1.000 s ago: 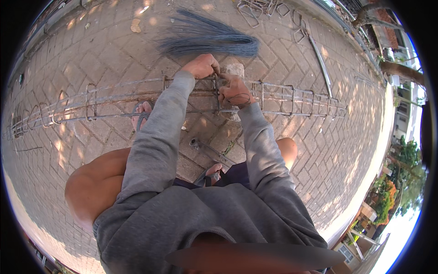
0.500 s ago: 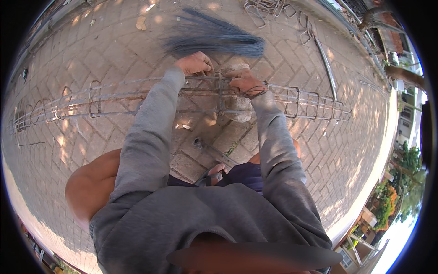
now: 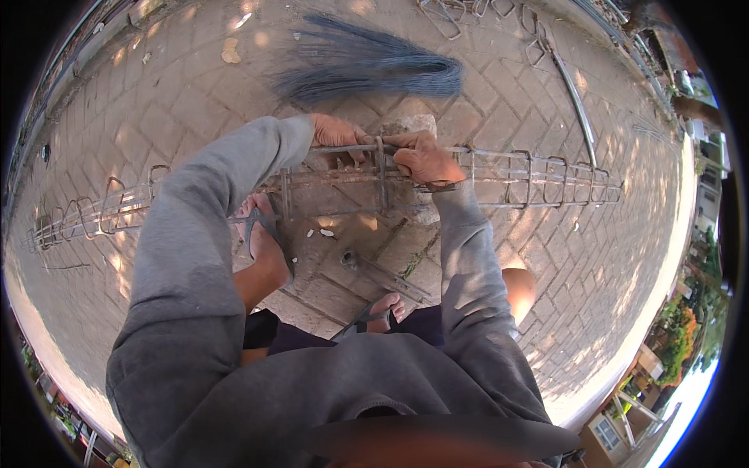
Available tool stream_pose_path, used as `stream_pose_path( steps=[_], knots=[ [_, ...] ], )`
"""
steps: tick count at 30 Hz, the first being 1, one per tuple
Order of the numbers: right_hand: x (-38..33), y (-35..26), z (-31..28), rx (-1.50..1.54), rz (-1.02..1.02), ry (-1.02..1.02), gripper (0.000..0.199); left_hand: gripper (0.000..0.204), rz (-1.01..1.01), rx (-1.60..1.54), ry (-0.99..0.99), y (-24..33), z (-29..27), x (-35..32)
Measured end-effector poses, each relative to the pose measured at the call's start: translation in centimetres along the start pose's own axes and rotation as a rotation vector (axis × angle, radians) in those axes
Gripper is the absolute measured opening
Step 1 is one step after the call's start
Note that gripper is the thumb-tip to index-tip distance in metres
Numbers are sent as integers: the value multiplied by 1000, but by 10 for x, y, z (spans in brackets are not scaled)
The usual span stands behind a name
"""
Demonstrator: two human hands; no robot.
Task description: The person sits on a paved surface and assembles a metal rebar cage by hand. They use a metal tool to bend and secure wire ties around the intersections of the rebar grid, progressively tightening the structure.
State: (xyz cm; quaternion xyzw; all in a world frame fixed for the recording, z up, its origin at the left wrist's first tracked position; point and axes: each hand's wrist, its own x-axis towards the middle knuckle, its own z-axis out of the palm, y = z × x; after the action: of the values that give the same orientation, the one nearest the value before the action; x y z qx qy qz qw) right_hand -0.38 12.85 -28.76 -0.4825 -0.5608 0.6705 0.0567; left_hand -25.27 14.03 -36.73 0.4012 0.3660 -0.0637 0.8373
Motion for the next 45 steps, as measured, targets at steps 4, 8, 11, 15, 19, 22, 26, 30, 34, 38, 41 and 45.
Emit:
stream_pose_path(
  steps=[4, 8, 11, 15, 19, 22, 26, 30, 34, 38, 41, 45],
  knots=[
    [0, 0, -1, -56, 3, 25, 57, 23, -26, -58, -34, 3, 2, 1],
    [-4, 8, 5, -57, -71, 100, 61, 18, -64, -13, 45, 3, 3, 3],
    [-9, 15, 15, -145, -233, 209, 61, 14, 64, 114, 132, -1, 3, 6],
    [-29, 20, 14, -119, -59, 293, 60, 14, 124, 227, 233, -2, -2, 5],
    [-37, 16, 2, -133, -154, 345, 53, 14, 160, 374, 209, 4, -6, 4],
    [-32, 12, -3, -272, -203, 354, 42, 14, 207, 526, 225, 8, -5, 3],
    [-29, 18, 3, -476, -367, 303, 30, 20, 242, 473, 319, 5, 1, -2],
    [-31, 32, 12, -410, -333, 312, 27, 33, 195, 72, 236, 4, 7, -10],
    [-27, 35, 10, -141, -263, 269, 26, 38, 194, -137, 218, 6, 10, -17],
    [-29, 32, -1, 319, 24, 122, 27, 36, 215, -228, 177, 6, 10, -17],
    [-30, 32, -5, 423, 91, 86, 28, 34, 180, -96, 143, 8, 9, -12],
    [-27, 35, -8, 484, 122, 40, 28, 33, 160, 127, 148, 19, 15, -12]
  ],
)
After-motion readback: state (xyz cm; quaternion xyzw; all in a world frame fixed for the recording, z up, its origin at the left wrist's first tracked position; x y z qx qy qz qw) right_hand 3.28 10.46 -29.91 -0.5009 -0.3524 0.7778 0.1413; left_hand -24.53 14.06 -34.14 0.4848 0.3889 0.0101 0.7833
